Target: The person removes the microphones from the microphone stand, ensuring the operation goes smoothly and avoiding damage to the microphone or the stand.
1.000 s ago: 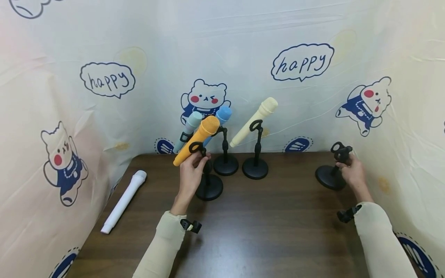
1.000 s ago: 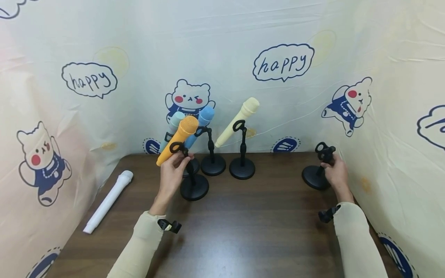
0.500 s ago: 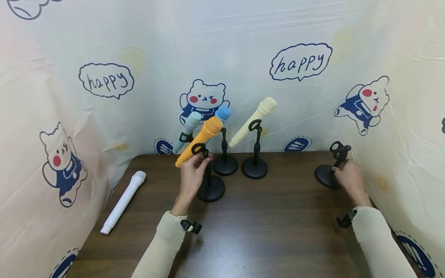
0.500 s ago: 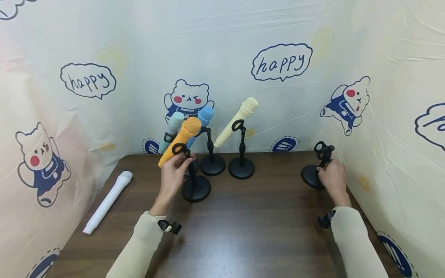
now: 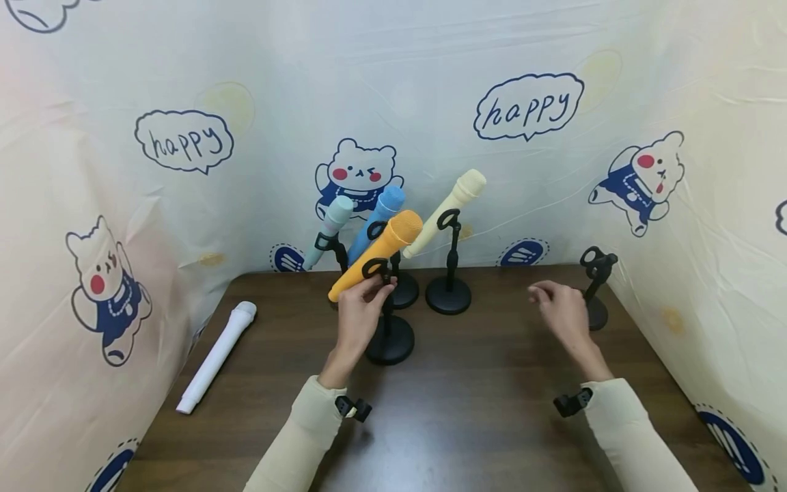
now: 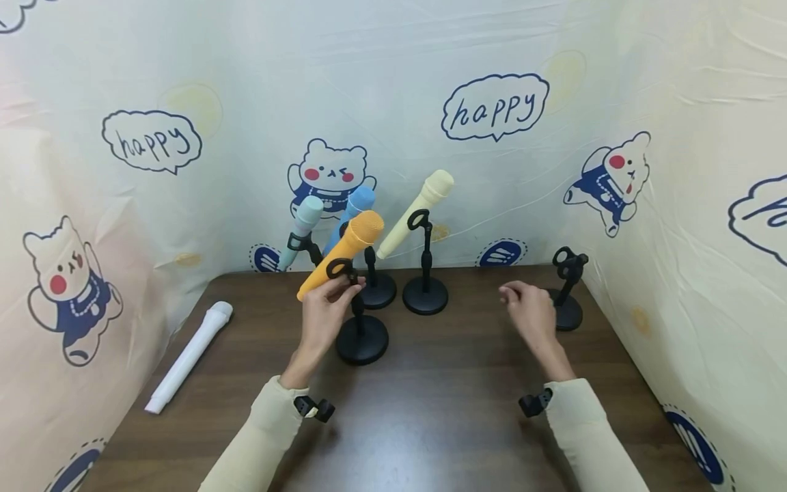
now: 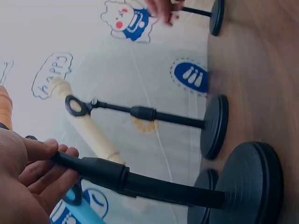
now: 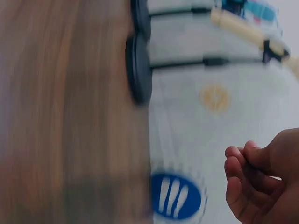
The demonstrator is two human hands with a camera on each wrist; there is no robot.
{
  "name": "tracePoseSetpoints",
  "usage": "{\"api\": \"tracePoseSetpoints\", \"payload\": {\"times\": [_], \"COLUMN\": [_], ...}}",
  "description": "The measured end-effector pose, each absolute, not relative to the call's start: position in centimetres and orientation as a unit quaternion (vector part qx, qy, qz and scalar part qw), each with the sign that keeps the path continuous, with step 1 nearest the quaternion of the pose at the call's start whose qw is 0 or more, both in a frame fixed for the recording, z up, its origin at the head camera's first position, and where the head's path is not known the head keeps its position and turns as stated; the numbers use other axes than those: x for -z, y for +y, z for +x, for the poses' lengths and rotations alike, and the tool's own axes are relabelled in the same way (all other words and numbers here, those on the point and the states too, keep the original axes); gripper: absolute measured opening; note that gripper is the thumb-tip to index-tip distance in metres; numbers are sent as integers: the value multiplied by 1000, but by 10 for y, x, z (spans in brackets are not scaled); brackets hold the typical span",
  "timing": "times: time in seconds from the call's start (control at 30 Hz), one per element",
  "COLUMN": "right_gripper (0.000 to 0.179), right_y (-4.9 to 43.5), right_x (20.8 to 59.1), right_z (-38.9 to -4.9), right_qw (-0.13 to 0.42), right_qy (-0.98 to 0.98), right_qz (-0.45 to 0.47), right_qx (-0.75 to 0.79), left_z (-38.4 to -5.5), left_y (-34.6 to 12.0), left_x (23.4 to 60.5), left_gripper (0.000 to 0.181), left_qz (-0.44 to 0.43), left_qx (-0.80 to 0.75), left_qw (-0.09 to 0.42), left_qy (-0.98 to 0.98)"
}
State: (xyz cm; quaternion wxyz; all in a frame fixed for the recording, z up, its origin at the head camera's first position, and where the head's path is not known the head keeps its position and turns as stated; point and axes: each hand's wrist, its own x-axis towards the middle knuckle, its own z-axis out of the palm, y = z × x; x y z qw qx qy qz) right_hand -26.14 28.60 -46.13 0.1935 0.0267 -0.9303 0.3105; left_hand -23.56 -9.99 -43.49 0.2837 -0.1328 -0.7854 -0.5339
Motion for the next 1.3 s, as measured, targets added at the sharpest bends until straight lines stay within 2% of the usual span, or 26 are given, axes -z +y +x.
{"api": "tracePoseSetpoints", "payload": {"times": [0.13,0.37,0.5,0.8,1.03,1.3], "right_gripper": [24,22,21,42,36,35], "right_y": [249,195,169,135,128,129], "right_x": [461,461,462,467,474,476], "right_z": [-256,-242,-233,-224,-222,-220], "right_qw": [170,81,58,51,100,109], "right_qy": [-917,-878,-864,-854,-851,-851], "right_qz": [73,158,199,226,222,223], "right_qx": [-354,-444,-458,-467,-466,-463], "left_z": [-232,-222,-217,-206,-200,-199], "left_y": [-88,-65,-53,-31,-20,-21], "left_x": [434,432,431,433,436,440], "left_gripper": [19,20,20,19,18,16], "left_qz": [-152,-153,-156,-156,-150,-162], "left_qx": [538,544,542,545,552,551], "left_qw": [288,285,285,287,287,287], "left_qy": [-778,-774,-775,-772,-768,-767]}}
